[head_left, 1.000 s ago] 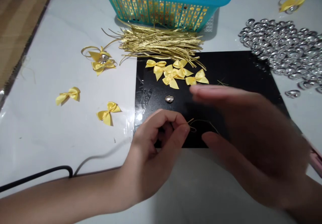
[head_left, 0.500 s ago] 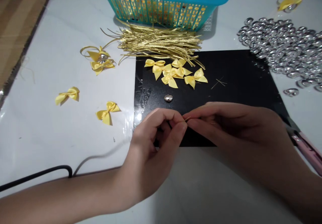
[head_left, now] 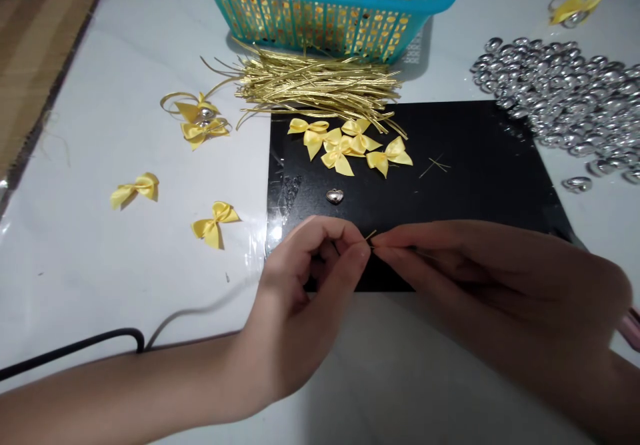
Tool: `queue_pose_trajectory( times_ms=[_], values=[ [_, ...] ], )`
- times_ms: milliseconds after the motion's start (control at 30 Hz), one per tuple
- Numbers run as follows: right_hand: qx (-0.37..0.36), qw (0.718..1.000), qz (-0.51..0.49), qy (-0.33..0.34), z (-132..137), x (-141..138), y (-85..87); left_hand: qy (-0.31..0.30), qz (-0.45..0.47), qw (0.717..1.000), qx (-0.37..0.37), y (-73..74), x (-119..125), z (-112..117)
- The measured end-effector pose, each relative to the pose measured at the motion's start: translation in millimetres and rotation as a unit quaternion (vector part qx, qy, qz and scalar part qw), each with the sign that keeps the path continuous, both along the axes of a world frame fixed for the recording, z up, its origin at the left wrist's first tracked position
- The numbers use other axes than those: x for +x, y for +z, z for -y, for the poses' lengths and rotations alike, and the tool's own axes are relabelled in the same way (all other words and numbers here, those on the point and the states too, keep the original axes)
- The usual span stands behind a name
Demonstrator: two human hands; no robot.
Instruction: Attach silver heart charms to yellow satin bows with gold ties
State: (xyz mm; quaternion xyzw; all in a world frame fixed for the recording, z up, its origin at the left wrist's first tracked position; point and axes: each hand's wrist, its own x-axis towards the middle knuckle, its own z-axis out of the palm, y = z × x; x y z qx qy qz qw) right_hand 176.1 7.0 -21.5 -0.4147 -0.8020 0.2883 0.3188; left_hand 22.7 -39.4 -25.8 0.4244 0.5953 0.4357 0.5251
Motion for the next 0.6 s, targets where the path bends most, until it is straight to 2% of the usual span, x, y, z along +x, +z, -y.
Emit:
queue_pose_trajectory(
  times_ms=[267, 600],
  values=[
    [-0.003, 0.999, 0.005, -0.033, 1.7, 2.8, -2.0, 0.025, 0.030, 0.999, -0.003, 0.9, 0.5, -3.8],
    [0.024, 0.997, 0.043, -0.052, -0.1, 4.5, 3.8, 0.000, 0.108, 0.993, -0.051, -1.4, -0.1, 0.6]
  ],
)
